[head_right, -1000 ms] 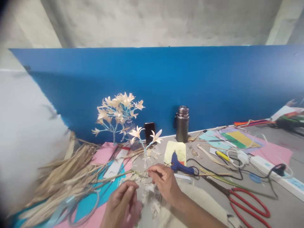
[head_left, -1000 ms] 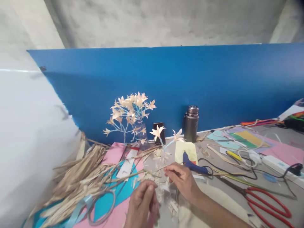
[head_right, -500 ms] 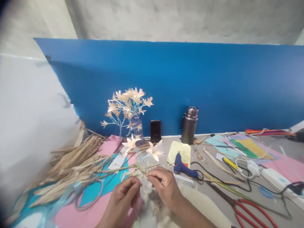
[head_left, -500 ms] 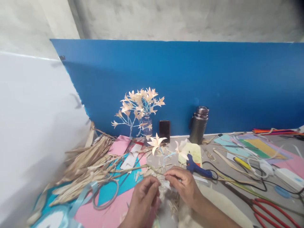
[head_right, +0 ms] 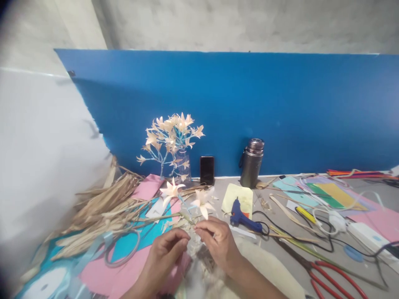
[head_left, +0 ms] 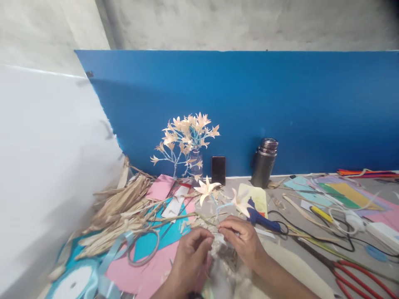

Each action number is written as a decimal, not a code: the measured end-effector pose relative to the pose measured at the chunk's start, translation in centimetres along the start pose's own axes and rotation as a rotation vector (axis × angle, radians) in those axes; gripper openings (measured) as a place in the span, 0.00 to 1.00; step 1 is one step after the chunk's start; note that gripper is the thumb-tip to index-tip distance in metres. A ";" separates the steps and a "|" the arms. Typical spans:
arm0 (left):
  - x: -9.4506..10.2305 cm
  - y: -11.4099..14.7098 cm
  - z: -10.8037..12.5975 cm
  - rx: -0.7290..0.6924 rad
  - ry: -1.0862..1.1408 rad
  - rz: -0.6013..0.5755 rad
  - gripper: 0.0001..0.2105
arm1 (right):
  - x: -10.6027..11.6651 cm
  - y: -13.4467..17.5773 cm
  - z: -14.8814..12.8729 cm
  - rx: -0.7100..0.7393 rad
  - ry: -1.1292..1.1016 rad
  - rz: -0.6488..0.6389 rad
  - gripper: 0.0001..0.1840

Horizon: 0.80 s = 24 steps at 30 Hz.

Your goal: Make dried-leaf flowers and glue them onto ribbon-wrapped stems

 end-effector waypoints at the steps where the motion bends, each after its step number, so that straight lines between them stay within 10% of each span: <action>1: 0.0 0.0 0.0 -0.012 -0.015 -0.001 0.12 | 0.1 0.0 0.0 0.003 0.015 0.007 0.09; 12: -1.0 -0.3 -2.2 0.089 0.080 -0.079 0.12 | 0.1 -0.4 0.0 -0.060 -0.044 0.027 0.10; 24: -1.5 -0.1 -2.6 0.069 -0.012 -0.109 0.07 | 0.4 0.6 1.7 -0.457 -0.347 0.112 0.18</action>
Point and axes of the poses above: each hand's wrist, its own y-axis away from the middle knuckle, its own x-axis out of the back of the hand, z = x × y, the point moved 6 cm from there along -y, towards the middle knuckle, and after that the axes turned 15 degrees about x, right-handed, at the moved point
